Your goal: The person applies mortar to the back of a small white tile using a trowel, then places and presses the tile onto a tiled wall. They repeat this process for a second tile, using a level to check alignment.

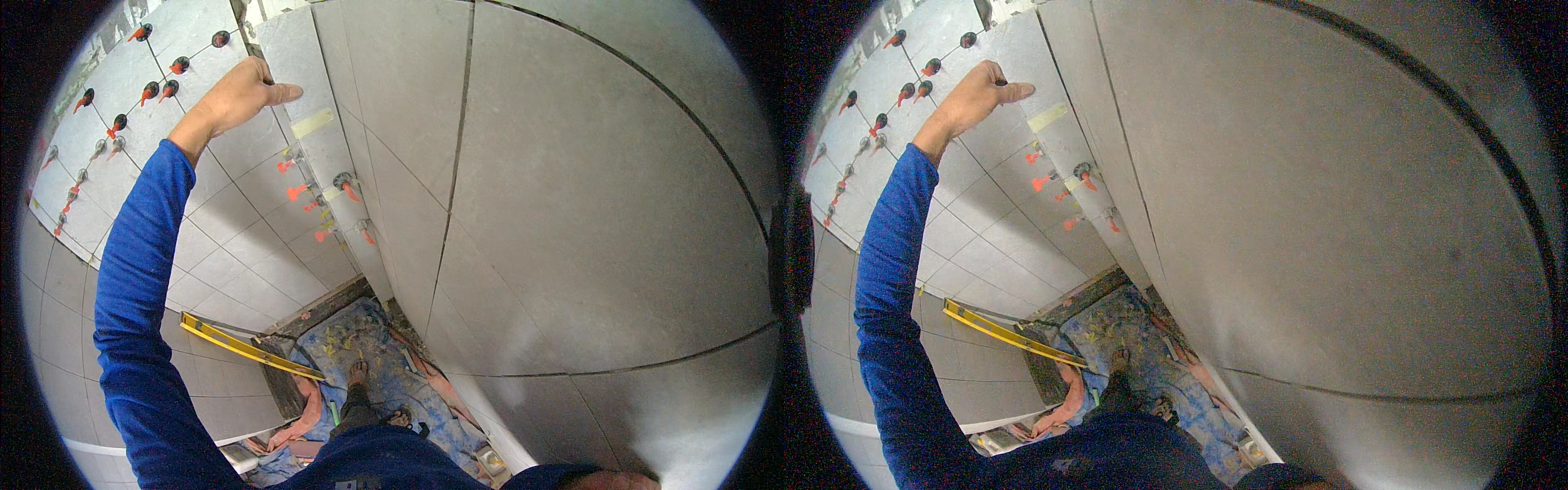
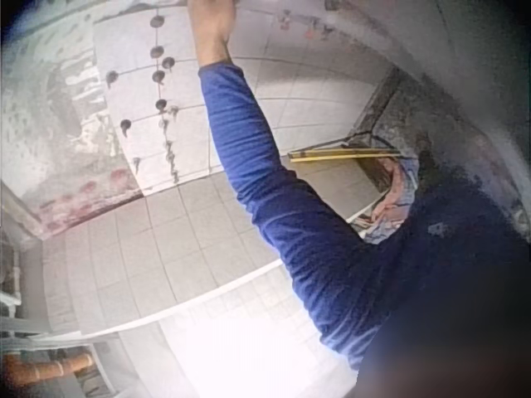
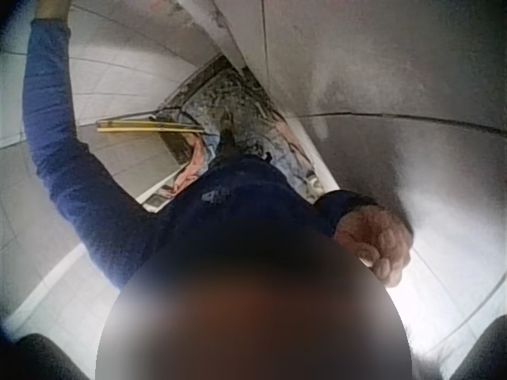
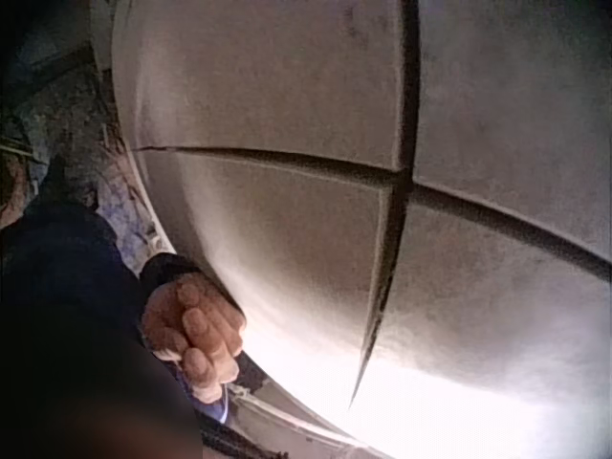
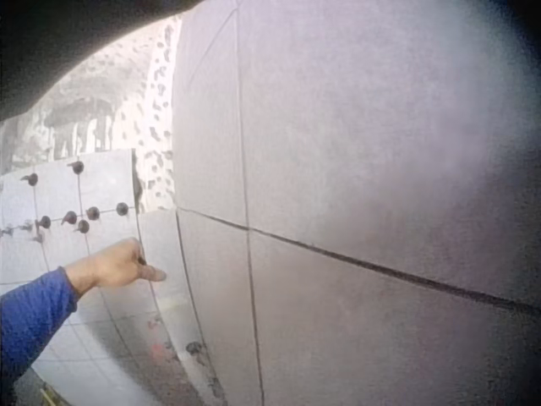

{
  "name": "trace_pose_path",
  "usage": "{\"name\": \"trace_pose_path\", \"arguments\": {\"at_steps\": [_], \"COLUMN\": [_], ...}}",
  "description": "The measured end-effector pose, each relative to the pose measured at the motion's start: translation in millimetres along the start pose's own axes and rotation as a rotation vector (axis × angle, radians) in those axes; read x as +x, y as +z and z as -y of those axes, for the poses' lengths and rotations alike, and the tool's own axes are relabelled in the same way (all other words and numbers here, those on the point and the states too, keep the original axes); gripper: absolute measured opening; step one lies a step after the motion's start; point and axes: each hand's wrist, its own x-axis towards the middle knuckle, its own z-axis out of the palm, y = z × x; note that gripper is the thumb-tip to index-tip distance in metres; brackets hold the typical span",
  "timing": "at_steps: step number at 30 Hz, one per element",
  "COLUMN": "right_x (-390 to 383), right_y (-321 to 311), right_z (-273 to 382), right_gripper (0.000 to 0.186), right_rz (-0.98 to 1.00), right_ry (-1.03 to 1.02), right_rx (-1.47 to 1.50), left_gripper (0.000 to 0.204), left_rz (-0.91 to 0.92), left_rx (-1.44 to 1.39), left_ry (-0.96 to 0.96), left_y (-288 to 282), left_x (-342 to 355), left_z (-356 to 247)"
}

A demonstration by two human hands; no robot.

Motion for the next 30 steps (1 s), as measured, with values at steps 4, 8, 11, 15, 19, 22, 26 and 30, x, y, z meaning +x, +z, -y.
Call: {"name": "trace_pose_path", "arguments": {"at_steps": [4,8,11,15,19,22,26,30], "right_x": [-0.9,-3.2,-4.3,-4.6,-5.9,-7.1,-7.9,-7.6], "right_y": [1.5,0.7,-1.2,-4.2,-7.1,-8.8,-8.1,-6.3], "right_z": [0.9,1.1,3.3,7.1,8.4,9.1,8.5,7.0], "right_gripper": [0.028,0.029,0.031,0.031,0.029,0.033,0.035,0.034], "right_rz": [-0.028,-0.044,-0.059,-0.020,-0.056,-0.011,-0.036,-0.047], "right_ry": [-0.004,-0.023,-0.008,0.046,0.067,0.092,0.043,0.002], "right_rx": [-0.020,-0.058,-0.089,-0.061,-0.046,0.025,-0.062,-0.095], "left_gripper": [0.059,0.057,0.054,0.053,0.053,0.053,0.052,0.051], "left_rz": [0.010,0.009,0.064,0.024,-0.048,-0.003,0.019,-0.069], "left_rx": [-0.002,0.037,-0.005,-0.032,-0.071,-0.046,-0.020,-0.052], "left_ry": [-0.011,-0.035,-0.060,-0.023,0.011,-0.017,-0.066,0.031], "left_y": [1.7,-0.5,-2.6,-1.4,1.1,-0.4,0.0,4.0], "left_x": [0.2,2.6,3.3,1.9,1.5,4.1,6.3,4.9], "left_z": [1.0,1.1,1.0,1.2,1.3,1.8,3.0,4.0]}}
